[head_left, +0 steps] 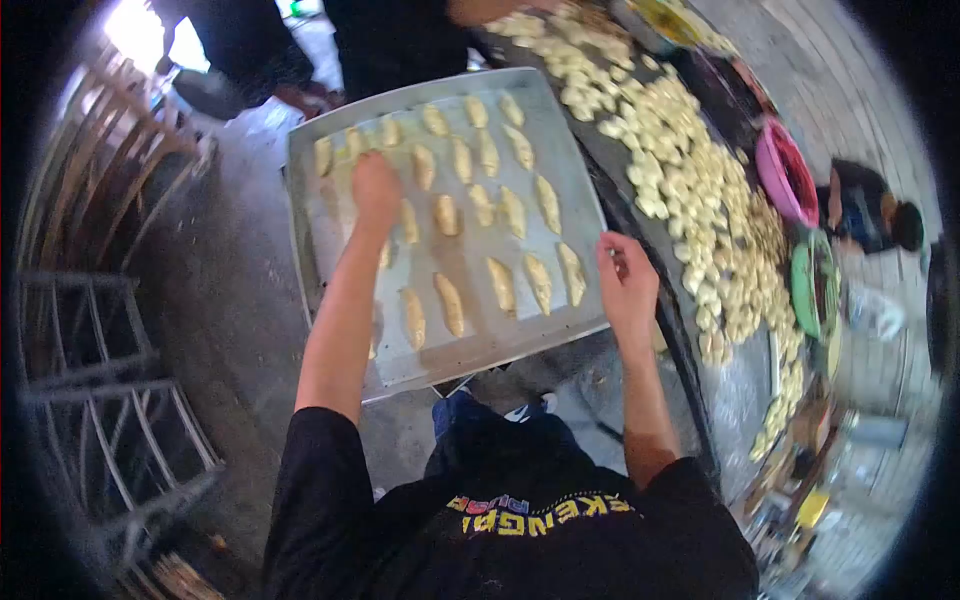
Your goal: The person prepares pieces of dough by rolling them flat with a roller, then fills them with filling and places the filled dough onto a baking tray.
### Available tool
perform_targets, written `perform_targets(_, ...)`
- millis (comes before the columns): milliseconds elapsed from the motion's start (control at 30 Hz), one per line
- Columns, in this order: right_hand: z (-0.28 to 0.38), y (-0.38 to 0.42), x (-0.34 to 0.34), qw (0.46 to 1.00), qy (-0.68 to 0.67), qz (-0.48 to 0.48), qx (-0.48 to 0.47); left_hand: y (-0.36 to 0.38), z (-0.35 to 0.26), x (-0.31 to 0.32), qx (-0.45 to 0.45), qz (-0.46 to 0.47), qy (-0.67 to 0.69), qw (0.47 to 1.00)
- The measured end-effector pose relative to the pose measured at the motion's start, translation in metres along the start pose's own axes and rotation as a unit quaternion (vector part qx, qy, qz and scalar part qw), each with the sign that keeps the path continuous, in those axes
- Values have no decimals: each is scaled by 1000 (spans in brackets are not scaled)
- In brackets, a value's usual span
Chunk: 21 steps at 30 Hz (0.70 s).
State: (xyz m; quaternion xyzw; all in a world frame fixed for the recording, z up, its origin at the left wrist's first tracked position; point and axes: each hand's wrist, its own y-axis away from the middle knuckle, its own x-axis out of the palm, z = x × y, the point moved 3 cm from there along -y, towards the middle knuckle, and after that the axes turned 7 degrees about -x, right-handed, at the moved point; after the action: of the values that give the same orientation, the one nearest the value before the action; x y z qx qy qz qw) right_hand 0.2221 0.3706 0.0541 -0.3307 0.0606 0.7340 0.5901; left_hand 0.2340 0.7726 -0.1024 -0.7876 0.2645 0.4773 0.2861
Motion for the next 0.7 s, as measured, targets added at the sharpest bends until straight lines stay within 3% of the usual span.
perform_targets(67,-17,32,-43,997,27,-40,66,5,6,6,69,-66,39,995)
perform_targets(133,-30,70,-87,994,48,-66,73,3,9,10,26,24,41,999)
perform_targets(167,-26,86,-109,989,37,-96,107,9,3,-4,103,-19,52,993)
perform_targets(200,-30,101,-134,982,45,-117,142,-8,22,13,95,10,-2,995)
perform_targets(233,-39,117,-157,975,48,-133,172,7,-3,-17,70,24,-34,997)
perform_targets(267,-50,134,-180,968,53,-159,188,-2,15,-10,36,81,-117,989)
perform_targets(300,-62,150,-204,960,49,-190,199,6,0,-33,90,67,-137,984)
perform_targets(367,-91,177,-250,949,42,-235,208,56,-48,-87,109,5,-119,987)
perform_targets(433,-130,204,-291,934,78,-267,226,106,-80,-114,229,-101,-99,963)
perform_targets(467,-152,216,-309,927,89,-274,238,140,-116,-134,235,-102,-101,961)
perform_targets(533,-199,234,-336,927,74,-275,244,233,-191,-171,132,85,190,969)
perform_targets(600,-239,244,-352,928,55,-268,252,314,-242,-163,216,147,292,920)
perform_targets(633,-255,241,-353,938,71,-248,232,359,-283,-159,252,190,265,911)
perform_targets(667,-265,234,-352,947,87,-227,209,405,-329,-161,93,305,291,902)
perform_targets(700,-270,224,-349,955,81,-212,191,438,-355,-150,144,348,334,864)
